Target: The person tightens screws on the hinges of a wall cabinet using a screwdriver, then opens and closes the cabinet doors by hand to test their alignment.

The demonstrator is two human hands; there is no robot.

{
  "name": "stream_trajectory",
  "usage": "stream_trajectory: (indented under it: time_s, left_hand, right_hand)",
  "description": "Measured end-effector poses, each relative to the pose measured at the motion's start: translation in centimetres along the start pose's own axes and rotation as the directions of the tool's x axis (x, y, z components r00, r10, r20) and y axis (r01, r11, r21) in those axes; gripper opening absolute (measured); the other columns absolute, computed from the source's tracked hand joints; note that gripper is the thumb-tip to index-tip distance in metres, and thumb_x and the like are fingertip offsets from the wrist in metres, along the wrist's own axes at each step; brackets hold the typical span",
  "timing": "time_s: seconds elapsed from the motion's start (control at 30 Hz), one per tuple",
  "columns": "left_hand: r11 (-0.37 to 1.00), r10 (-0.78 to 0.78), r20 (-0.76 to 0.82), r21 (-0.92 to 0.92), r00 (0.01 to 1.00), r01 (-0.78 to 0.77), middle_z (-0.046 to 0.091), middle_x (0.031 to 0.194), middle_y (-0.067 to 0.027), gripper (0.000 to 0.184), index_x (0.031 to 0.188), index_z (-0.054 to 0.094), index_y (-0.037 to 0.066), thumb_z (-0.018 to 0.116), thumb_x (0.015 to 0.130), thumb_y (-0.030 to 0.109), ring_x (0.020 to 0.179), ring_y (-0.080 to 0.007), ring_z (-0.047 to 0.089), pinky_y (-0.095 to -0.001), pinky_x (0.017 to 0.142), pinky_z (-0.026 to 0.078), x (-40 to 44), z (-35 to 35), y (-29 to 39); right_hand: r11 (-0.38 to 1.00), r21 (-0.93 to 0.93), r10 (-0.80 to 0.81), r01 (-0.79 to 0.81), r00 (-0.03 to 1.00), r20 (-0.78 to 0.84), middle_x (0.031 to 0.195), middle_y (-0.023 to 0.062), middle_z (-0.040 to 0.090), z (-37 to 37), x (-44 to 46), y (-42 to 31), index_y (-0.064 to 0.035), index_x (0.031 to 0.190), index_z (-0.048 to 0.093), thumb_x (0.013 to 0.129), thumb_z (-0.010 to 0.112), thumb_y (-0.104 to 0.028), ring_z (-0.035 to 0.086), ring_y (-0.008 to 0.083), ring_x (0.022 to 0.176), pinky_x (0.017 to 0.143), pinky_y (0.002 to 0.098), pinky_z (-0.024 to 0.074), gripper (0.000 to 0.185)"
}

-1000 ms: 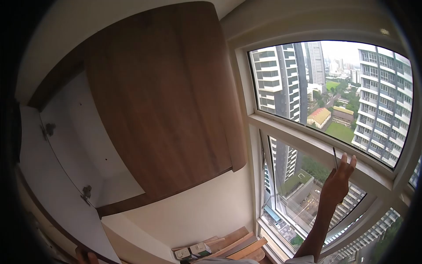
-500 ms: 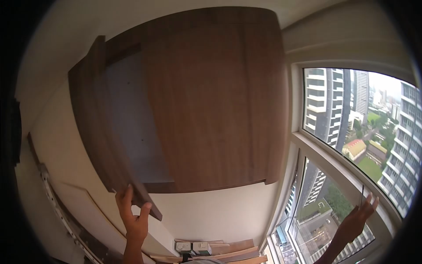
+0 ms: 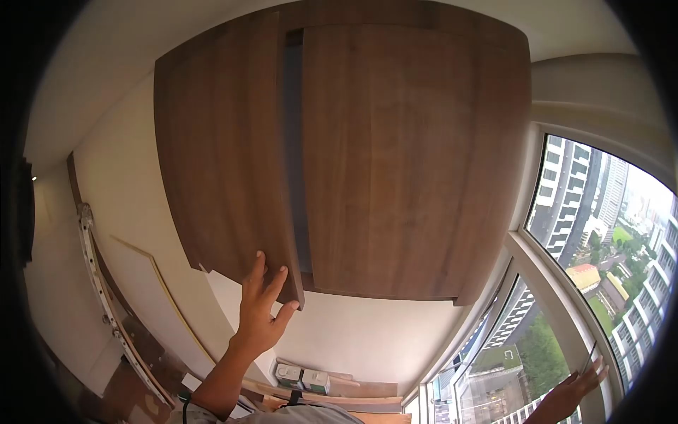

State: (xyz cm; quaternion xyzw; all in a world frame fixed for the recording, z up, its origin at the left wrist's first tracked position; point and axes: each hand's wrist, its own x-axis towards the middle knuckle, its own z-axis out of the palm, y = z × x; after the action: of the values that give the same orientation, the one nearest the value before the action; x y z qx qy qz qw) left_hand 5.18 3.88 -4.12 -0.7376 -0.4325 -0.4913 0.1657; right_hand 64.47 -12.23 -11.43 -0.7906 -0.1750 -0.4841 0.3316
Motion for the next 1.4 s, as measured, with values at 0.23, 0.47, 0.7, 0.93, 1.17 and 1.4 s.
stream_trajectory:
  time_s: [0.23, 0.47, 0.7, 0.93, 1.17, 1.4]
  left_hand:
    - [0.995, -0.021, 0.095, 0.101, 0.995, 0.011, 0.006, 0.165, -0.0307, 0.083, 0.158, 0.035, 0.019, 0.078, 0.086, 0.018, 0.135, -0.0506, 0.034, -0.0563, 0.109, 0.037, 0.9, 2.3, -1.3]
    - [0.988, -0.051, 0.091, 0.148, 0.995, 0.037, 0.008, 0.164, -0.0314, 0.079, 0.157, 0.036, 0.018, 0.075, 0.088, 0.016, 0.130, -0.0494, 0.037, -0.0544, 0.108, 0.038, 2.1, 3.9, -1.8]
    - [0.989, -0.028, 0.060, 0.147, 0.998, 0.019, 0.007, 0.164, -0.0312, 0.081, 0.157, 0.035, 0.017, 0.075, 0.088, 0.015, 0.129, -0.0493, 0.038, -0.0546, 0.108, 0.038, 2.1, 4.1, -1.9]
    - [0.964, -0.149, -0.068, -0.232, 0.987, 0.130, 0.045, 0.142, -0.0264, 0.059, 0.142, 0.047, 0.005, 0.074, 0.091, 0.015, 0.115, -0.0333, 0.054, -0.0444, 0.098, 0.046, -1.7, 5.0, -0.5]
    - [-0.314, -0.658, 0.535, -0.835, 0.530, 0.452, 0.061, 0.116, -0.0098, 0.034, 0.119, 0.054, 0.010, 0.063, 0.101, 0.038, 0.111, -0.0243, 0.062, -0.0397, 0.096, 0.050, -4.2, 8.8, -1.5]
    - [-0.470, -0.586, 0.502, -0.850, 0.636, 0.237, 0.063, 0.117, -0.0045, 0.021, 0.104, 0.061, 0.014, 0.072, 0.096, 0.029, 0.117, -0.0247, 0.061, -0.0384, 0.101, 0.051, -2.8, 11.7, -3.1]
  right_hand:
    - [1.000, -0.004, 0.011, -0.011, 1.000, 0.008, 0.161, 0.0146, 0.033, -0.5, 0.2, -0.7, -0.0168, 0.153, 0.038, 0.100, 0.053, -0.004, 0.064, 0.0351, 0.121, 0.082, 0.0408, 0.0623, 0.057]
    - [0.999, 0.012, 0.038, -0.039, 0.999, 0.029, 0.161, 0.0145, 0.033, -1.7, 0.3, -1.5, -0.0170, 0.153, 0.039, 0.099, 0.053, -0.004, 0.064, 0.0375, 0.119, 0.081, 0.0439, 0.0610, 0.057]
    - [0.997, -0.038, 0.072, -0.069, 0.993, 0.098, 0.161, 0.0141, 0.033, -3.2, 0.6, -2.4, -0.0184, 0.154, 0.037, 0.101, 0.054, -0.009, 0.065, 0.0335, 0.120, 0.083, 0.0400, 0.0623, 0.057]
    - [0.999, -0.033, 0.008, -0.005, 0.996, 0.088, 0.158, 0.0148, 0.036, -3.1, 0.7, -2.1, -0.0182, 0.153, 0.039, 0.101, 0.055, -0.010, 0.054, 0.0362, 0.131, 0.091, 0.0462, 0.0593, 0.055]
    - [0.978, -0.173, -0.105, 0.114, 0.993, 0.060, 0.151, 0.0146, 0.042, -3.2, 0.9, -1.8, -0.0198, 0.149, 0.042, 0.103, 0.056, -0.024, 0.049, 0.0337, 0.137, 0.094, 0.0471, 0.0590, 0.048]
    - [0.966, -0.222, -0.121, 0.133, 0.990, 0.068, 0.151, 0.0181, 0.041, -3.0, 1.0, -1.4, -0.0214, 0.151, 0.041, 0.103, 0.057, -0.032, 0.051, 0.0351, 0.135, 0.093, 0.0492, 0.0600, 0.051]
